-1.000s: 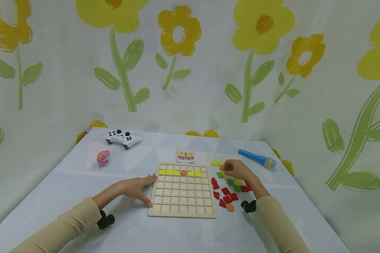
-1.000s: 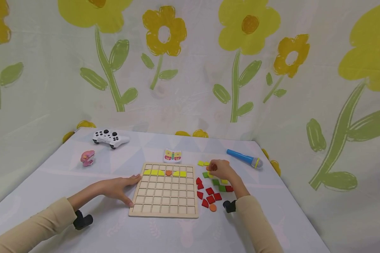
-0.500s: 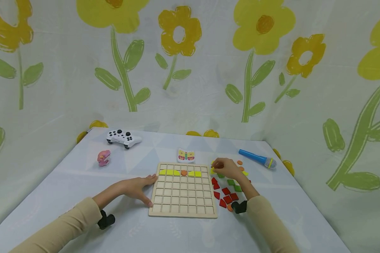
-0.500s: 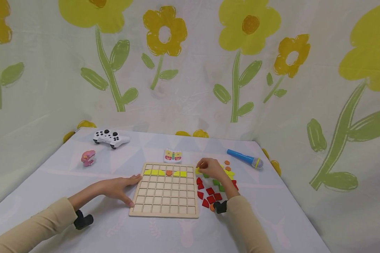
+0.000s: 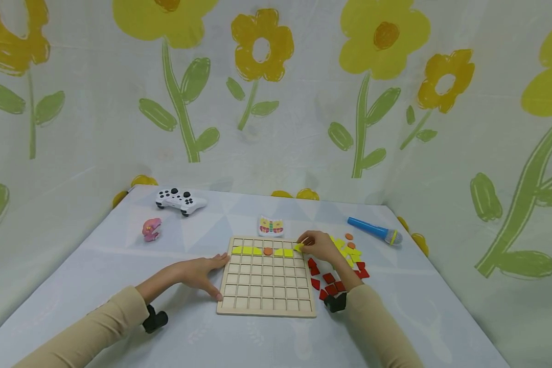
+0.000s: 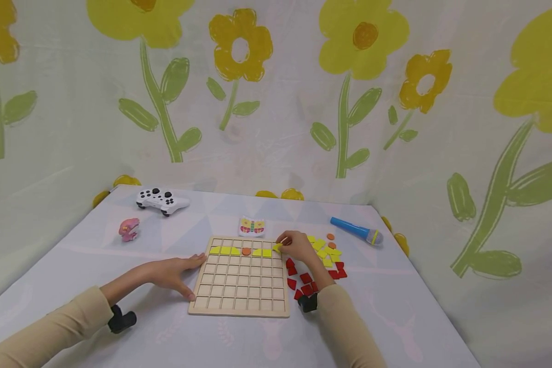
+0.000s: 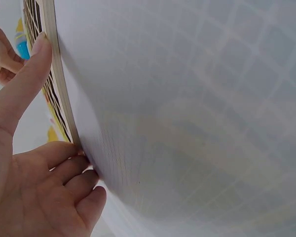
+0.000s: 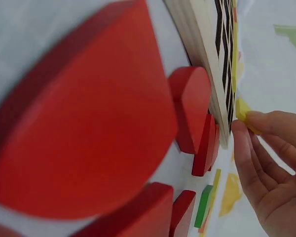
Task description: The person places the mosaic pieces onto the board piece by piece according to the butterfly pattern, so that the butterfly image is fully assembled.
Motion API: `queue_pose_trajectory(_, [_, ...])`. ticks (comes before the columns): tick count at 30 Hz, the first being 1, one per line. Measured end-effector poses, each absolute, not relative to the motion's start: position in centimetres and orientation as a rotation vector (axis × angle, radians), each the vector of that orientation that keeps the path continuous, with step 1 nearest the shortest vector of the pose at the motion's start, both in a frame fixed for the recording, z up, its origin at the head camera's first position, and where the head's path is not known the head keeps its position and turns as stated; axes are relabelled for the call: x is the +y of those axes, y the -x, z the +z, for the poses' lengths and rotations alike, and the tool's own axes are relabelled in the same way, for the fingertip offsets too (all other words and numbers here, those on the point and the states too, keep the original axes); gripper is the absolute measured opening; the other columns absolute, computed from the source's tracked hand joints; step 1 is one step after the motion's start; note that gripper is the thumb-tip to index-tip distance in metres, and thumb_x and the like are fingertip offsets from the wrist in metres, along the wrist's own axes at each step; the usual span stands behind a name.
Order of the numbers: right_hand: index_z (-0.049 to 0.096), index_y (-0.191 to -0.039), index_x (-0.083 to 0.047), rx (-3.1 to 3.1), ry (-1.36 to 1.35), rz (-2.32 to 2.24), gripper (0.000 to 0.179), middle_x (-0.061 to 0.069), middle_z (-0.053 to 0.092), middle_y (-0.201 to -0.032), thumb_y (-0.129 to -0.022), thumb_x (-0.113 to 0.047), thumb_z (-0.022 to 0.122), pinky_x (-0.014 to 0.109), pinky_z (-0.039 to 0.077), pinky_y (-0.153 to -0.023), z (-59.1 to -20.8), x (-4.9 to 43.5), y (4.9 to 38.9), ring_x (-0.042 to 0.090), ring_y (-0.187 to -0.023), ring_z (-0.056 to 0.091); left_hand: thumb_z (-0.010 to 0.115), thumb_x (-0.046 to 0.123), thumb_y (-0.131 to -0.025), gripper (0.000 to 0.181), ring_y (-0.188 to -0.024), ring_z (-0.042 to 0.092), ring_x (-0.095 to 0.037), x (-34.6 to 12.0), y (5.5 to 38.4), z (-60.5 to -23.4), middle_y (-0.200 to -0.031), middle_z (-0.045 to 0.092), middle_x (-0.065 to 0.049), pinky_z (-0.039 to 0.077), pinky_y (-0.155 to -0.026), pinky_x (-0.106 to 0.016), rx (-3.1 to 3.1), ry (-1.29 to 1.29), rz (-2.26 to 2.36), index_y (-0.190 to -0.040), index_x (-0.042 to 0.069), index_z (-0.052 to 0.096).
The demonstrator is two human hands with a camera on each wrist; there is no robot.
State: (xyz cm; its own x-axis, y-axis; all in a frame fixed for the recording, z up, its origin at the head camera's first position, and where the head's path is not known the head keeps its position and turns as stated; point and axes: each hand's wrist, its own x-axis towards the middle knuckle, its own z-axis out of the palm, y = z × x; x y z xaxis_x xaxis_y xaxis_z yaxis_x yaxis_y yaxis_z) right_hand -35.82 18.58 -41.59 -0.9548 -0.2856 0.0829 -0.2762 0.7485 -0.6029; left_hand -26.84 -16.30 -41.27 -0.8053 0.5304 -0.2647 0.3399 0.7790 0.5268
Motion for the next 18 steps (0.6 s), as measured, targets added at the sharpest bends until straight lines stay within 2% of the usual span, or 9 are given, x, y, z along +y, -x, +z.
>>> queue_pose_trajectory(8, [0.074, -0.098, -0.012, 2.910, 0.440, -0.934, 0.015, 0.001, 0.066, -0.090, -0.085, -0.018, 0.075, 0.030, 0.052, -0.071, -41.51, 18.60, 35.65, 0.018, -0.081, 0.058, 0.083, 0.041, -0.073, 0.104, -0.144, 0.017, -0.035, -16.34, 26.94, -41.29, -0.157, 0.022, -0.018, 0.020, -0.114, -0.050, 2.571, -0.651, 0.637, -0.150, 0.001, 0.028])
queue_pose_trajectory(12, [0.075, -0.099, -0.011, 2.901, 0.483, -0.885, 0.016, -0.001, 0.067, -0.089, -0.085, -0.019, 0.076, 0.029, 0.051, -0.070, -41.43, 18.79, 35.52, 0.016, -0.078, 0.057, 0.083, 0.042, -0.073, 0.104, -0.144, 0.017, -0.035, -16.30, 26.90, -41.19, -0.157, 0.022, -0.018, 0.020, -0.114, -0.050, 2.569, -0.645, 0.636, -0.150, 0.000, 0.028])
queue_pose_trajectory(18, [0.076, -0.098, -0.008, 2.891, 0.524, -0.863, 0.018, -0.001, 0.068, -0.087, -0.082, -0.015, 0.078, 0.027, 0.051, -0.063, -41.12, 18.77, 35.19, 0.014, -0.073, 0.058, 0.083, 0.041, -0.073, 0.104, -0.144, 0.017, -0.036, -16.26, 26.83, -41.09, -0.157, 0.021, -0.019, 0.020, -0.114, -0.051, 2.564, -0.650, 0.636, -0.150, 0.000, 0.028])
